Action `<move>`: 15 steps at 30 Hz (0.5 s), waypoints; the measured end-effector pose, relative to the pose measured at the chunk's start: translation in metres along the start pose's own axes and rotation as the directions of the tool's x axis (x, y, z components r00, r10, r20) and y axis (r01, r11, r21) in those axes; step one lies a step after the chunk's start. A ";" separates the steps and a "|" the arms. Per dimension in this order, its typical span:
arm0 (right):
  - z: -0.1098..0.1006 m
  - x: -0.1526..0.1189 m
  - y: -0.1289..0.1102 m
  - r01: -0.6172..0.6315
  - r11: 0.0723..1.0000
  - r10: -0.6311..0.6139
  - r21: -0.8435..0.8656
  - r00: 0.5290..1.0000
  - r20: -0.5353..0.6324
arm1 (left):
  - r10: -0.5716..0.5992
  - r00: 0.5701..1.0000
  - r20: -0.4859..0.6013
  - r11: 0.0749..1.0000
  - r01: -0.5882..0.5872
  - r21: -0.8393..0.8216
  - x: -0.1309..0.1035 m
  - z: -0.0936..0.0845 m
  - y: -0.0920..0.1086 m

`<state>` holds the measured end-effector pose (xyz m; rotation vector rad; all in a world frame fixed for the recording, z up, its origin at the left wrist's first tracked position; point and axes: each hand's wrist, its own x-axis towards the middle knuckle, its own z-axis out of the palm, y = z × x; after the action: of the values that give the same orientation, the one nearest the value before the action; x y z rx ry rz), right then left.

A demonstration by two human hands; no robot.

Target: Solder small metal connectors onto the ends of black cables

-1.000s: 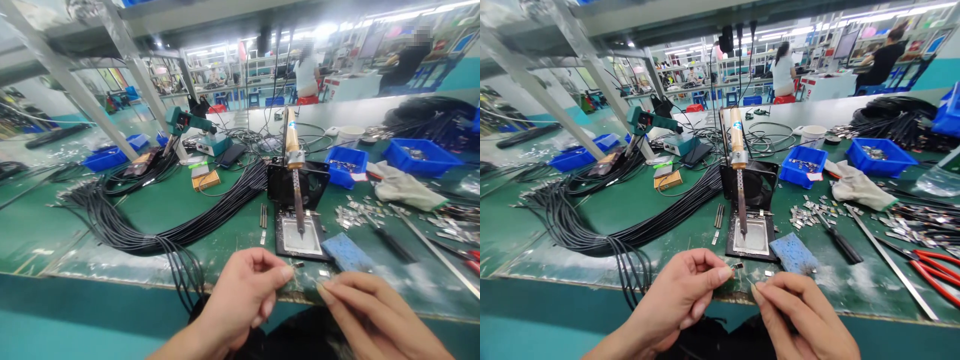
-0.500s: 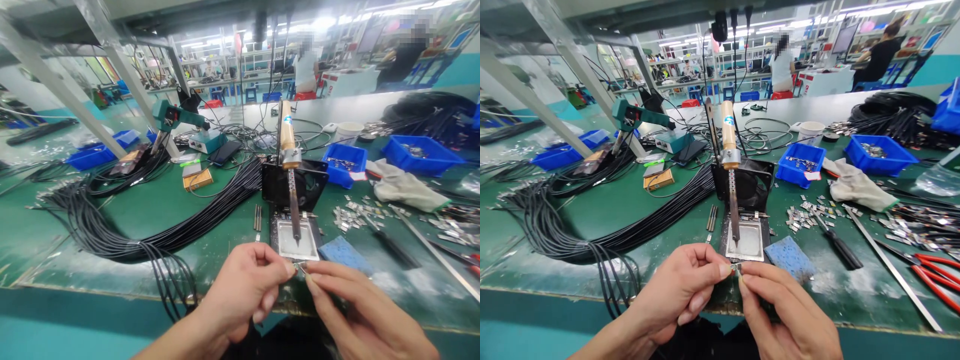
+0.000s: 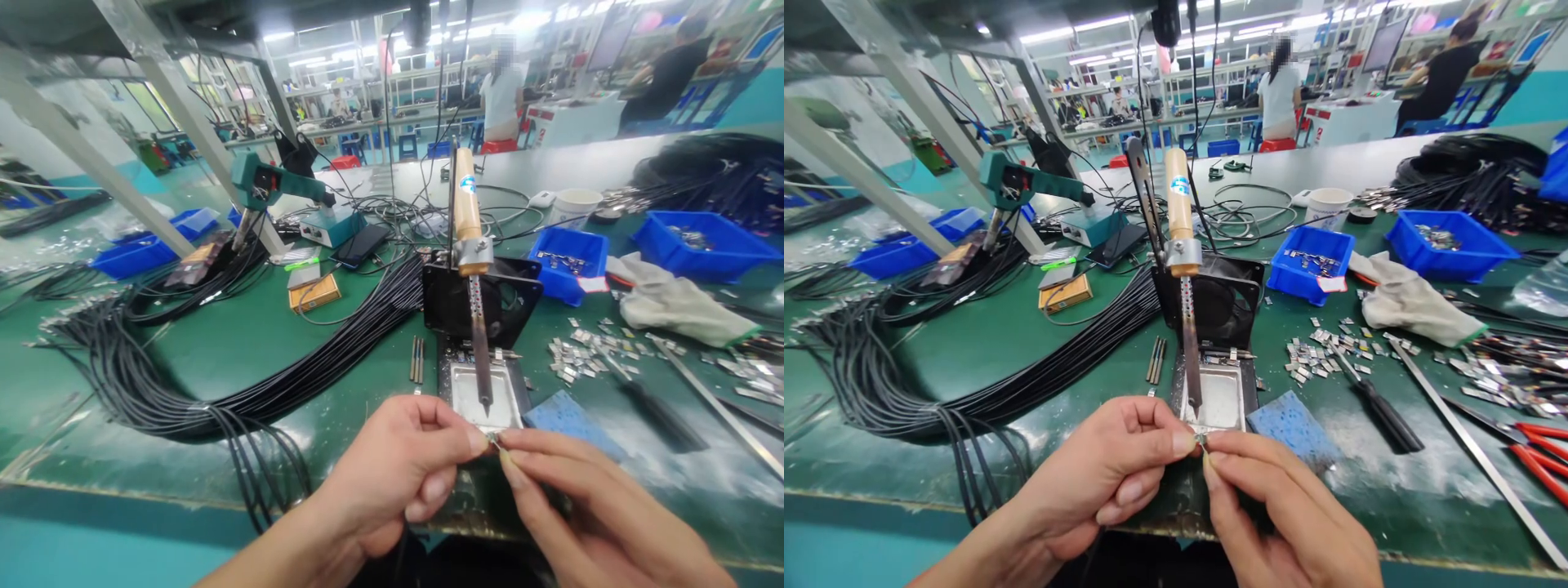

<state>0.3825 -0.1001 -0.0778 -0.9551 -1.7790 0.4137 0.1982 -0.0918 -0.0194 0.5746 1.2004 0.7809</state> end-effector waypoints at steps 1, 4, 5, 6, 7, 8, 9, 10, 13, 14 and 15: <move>0.000 0.001 0.000 0.011 1.000 -0.011 -0.007 1.000 0.008 | 0.000 1.000 -0.004 1.000 0.000 0.002 0.000 0.000 0.000; -0.001 0.003 0.000 0.029 1.000 -0.029 -0.009 0.999 0.014 | 0.009 1.000 -0.010 1.000 -0.009 0.006 0.001 0.000 0.001; -0.002 0.004 0.000 0.030 1.000 -0.030 -0.006 0.999 0.017 | 0.011 1.000 -0.010 1.000 -0.011 0.007 0.001 0.000 0.002; -0.002 0.004 0.001 0.038 0.999 -0.038 -0.007 0.999 0.024 | 0.014 1.000 -0.009 1.000 -0.014 0.010 0.002 0.000 0.002; -0.002 0.005 0.001 0.053 0.999 -0.052 -0.011 0.998 0.037 | 0.016 1.000 -0.009 1.000 -0.016 0.013 0.002 0.000 0.002; -0.002 0.005 0.002 0.074 0.997 -0.073 -0.017 0.996 0.050 | 0.018 1.000 -0.013 1.000 -0.018 0.017 0.002 0.000 0.002; -0.002 0.005 0.003 0.087 0.996 -0.085 -0.021 0.995 0.052 | 0.019 1.000 -0.015 1.000 -0.018 0.019 0.002 0.001 0.003; -0.002 0.005 0.003 0.095 0.995 -0.094 -0.021 0.995 0.046 | 0.020 1.000 -0.018 1.000 -0.020 0.022 0.002 0.001 0.003; -0.001 0.005 0.005 0.089 0.996 -0.088 -0.021 0.996 0.018 | 0.030 0.999 -0.026 0.999 -0.030 0.031 0.004 0.002 0.005; -0.001 0.005 0.005 0.096 0.995 -0.096 -0.023 0.995 0.026 | 0.032 0.999 -0.025 0.999 -0.031 0.036 0.004 0.002 0.006; -0.001 0.006 0.006 0.107 0.994 -0.106 -0.024 0.994 0.036 | 0.033 0.999 -0.022 0.999 -0.032 0.041 0.005 0.002 0.006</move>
<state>0.3851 -0.0926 -0.0776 -0.8707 -1.8614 0.3423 0.1992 -0.0843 -0.0168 0.6210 1.2328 0.7937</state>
